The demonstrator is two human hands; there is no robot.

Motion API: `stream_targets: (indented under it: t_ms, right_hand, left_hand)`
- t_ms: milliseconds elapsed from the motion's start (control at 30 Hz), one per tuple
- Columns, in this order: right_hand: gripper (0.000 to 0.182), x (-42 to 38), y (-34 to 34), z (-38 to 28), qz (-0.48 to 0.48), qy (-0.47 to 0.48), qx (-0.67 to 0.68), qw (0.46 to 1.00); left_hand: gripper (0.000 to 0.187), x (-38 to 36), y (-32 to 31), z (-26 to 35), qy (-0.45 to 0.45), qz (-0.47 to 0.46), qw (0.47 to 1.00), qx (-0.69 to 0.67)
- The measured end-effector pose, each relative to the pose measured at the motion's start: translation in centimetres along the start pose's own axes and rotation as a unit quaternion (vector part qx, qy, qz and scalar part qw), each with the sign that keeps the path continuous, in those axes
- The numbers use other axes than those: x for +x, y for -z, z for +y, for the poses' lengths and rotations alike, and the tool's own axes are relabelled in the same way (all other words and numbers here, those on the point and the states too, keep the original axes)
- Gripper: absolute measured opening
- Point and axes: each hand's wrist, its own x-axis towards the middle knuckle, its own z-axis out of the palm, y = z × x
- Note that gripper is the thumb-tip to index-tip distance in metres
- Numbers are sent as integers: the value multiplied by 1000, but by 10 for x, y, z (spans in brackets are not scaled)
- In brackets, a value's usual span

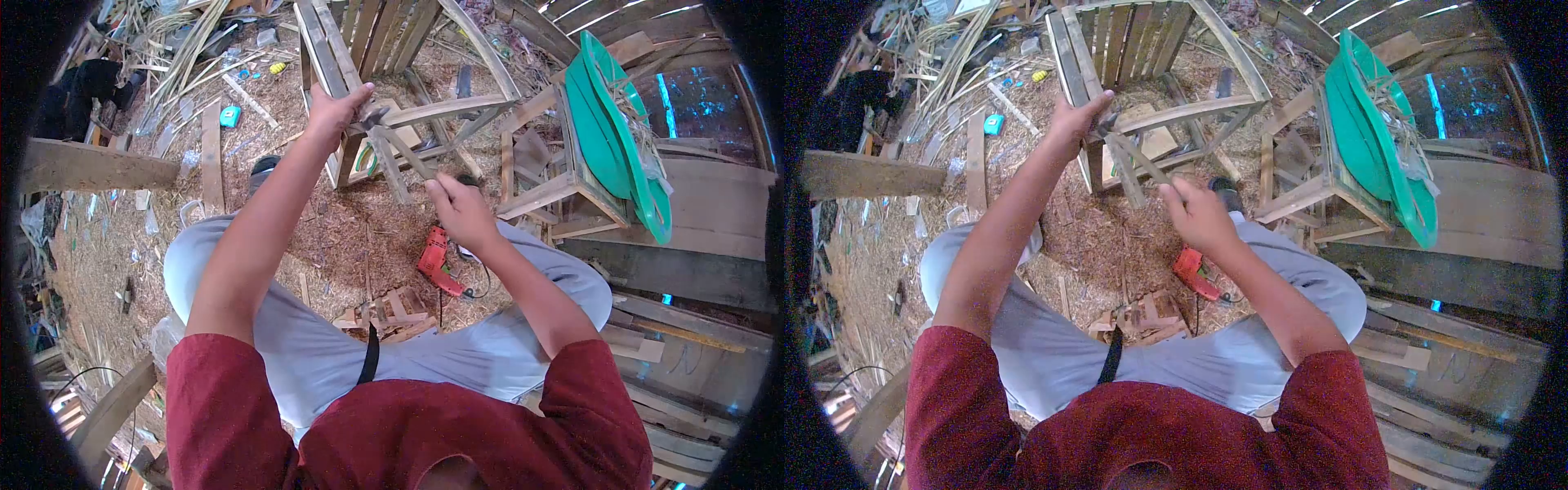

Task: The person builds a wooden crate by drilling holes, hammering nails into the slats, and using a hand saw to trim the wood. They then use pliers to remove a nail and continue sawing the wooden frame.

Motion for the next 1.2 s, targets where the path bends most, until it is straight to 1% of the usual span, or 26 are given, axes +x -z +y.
stream_targets:
  t_ms: [33,67,167,267,300,367,400,467,500,600,667,700,767,800,900,1000,1100,1200]
  right_hand:
    - [33,1,-1,-2,-22,-16,-11,1000]
    - [34,0,-1,-4,-30,-58,13,998]
    - [35,-1,1,-4,2,-34,22,999]
    - [35,-4,5,-5,39,17,42,998]
    - [35,-4,4,-5,31,20,18,999]
    - [34,-1,0,-5,16,29,-31,999]
    - [33,0,0,-2,10,16,-18,1000]
    - [32,1,-3,3,-6,-10,9,1000]
    - [32,1,-2,4,2,-10,26,1000]
    - [32,-2,1,3,14,-1,62,998]
    - [33,-5,5,-2,23,15,65,997]
    - [34,-3,4,3,5,12,34,999]
    - [35,5,-2,16,-33,5,-30,999]
    - [35,4,-3,14,-21,1,16,1000]
    - [36,2,0,13,-8,-17,78,997]
    - [36,1,-3,16,1,-19,9,1000]
    - [36,6,-3,23,-5,-47,31,998]
    - [34,5,4,16,41,6,65,997]
  left_hand:
    - [64,2,0,-2,-1,-2,1000,3]
    - [63,5,1,-4,-1,-2,1000,6]
    - [64,-3,0,3,17,6,1000,11]
    - [67,-13,-3,17,30,32,998,37]
    - [68,-13,-5,17,31,41,997,49]
    - [70,-9,-4,12,12,26,999,33]
    - [72,-8,-3,12,3,20,999,26]
    - [73,-4,-1,9,17,14,999,26]
    - [73,-3,0,6,26,13,999,25]
    - [71,2,2,-2,5,-2,1000,14]
    - [76,3,4,-4,-4,-12,1000,3]
    - [79,3,2,1,-10,-18,1000,-3]
    - [80,-2,1,7,6,-17,1000,5]
    - [80,-3,1,8,16,-15,1000,9]
    - [72,-3,1,5,1,4,1000,28]
    - [75,-7,1,9,17,13,999,40]
    - [78,-14,-2,18,19,16,999,24]
    - [81,-17,0,21,24,6,999,40]
